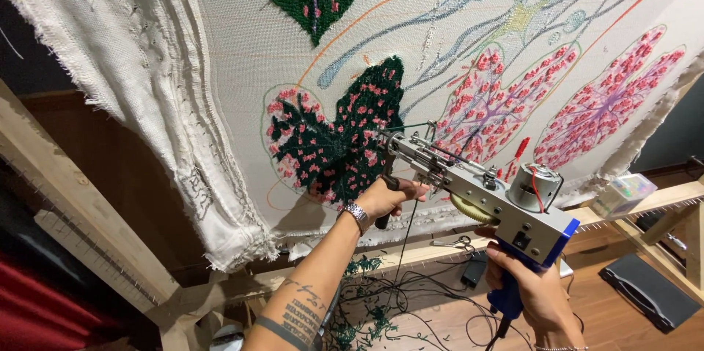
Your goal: Using a tufting gun to create a rug on a large canvas frame.
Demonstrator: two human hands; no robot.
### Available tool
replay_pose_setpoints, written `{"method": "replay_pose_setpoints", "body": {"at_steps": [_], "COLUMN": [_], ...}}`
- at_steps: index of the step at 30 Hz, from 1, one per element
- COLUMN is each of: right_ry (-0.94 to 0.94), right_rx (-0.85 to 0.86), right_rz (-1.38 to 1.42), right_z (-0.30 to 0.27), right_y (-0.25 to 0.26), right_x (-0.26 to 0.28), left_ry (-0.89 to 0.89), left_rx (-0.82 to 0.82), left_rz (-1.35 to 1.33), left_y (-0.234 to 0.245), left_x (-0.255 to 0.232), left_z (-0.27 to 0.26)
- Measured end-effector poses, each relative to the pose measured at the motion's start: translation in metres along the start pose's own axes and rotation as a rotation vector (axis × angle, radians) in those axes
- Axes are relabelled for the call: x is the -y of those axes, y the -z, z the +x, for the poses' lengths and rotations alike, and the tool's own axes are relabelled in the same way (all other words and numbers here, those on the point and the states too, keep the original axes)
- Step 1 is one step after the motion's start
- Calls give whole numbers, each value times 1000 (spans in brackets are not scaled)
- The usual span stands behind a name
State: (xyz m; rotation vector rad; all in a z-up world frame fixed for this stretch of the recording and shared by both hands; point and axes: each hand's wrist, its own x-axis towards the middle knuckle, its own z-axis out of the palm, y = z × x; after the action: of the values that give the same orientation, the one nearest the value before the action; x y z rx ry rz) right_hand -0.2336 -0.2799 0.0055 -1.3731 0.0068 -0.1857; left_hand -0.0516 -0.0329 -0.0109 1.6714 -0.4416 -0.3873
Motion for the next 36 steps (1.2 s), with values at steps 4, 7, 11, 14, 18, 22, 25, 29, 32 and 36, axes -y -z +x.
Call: {"method": "replay_pose_setpoints", "body": {"at_steps": [4, 7, 11, 14, 18, 22, 25, 29, 32, 36], "right_ry": [3, -2, -12, -3, 3, 6, 10, 88, 116, 105], "right_rx": [15, 10, 18, 9, -20, -26, -27, -14, -45, -112], "right_rz": [30, 31, 63, 44, 17, 7, 1, -37, -105, -229], "right_z": [1, 2, 5, 7, 11, 17, 20, 25, 29, 35], "right_y": [1, -1, -2, -6, -9, -3, -8, -30, -49, -80], "right_x": [-6, -7, -13, -12, -11, -23, -21, -14, -17, -13], "left_ry": [30, 11, 31, 59, 36, 14, -4, 5, 30, 71], "left_rx": [-36, -45, -69, -97, -110, -91, -108, -153, -210, -209], "left_rz": [28, 55, 80, 82, 2, -7, -7, -20, 6, -16], "left_y": [-4, -6, -3, -2, 0, 2, 6, 15, 27, 56], "left_x": [-4, -4, 7, 3, 11, 14, 19, 25, 30, 72], "left_z": [1, 2, 14, 12, 20, 22, 28, 44, 58, 102]}}
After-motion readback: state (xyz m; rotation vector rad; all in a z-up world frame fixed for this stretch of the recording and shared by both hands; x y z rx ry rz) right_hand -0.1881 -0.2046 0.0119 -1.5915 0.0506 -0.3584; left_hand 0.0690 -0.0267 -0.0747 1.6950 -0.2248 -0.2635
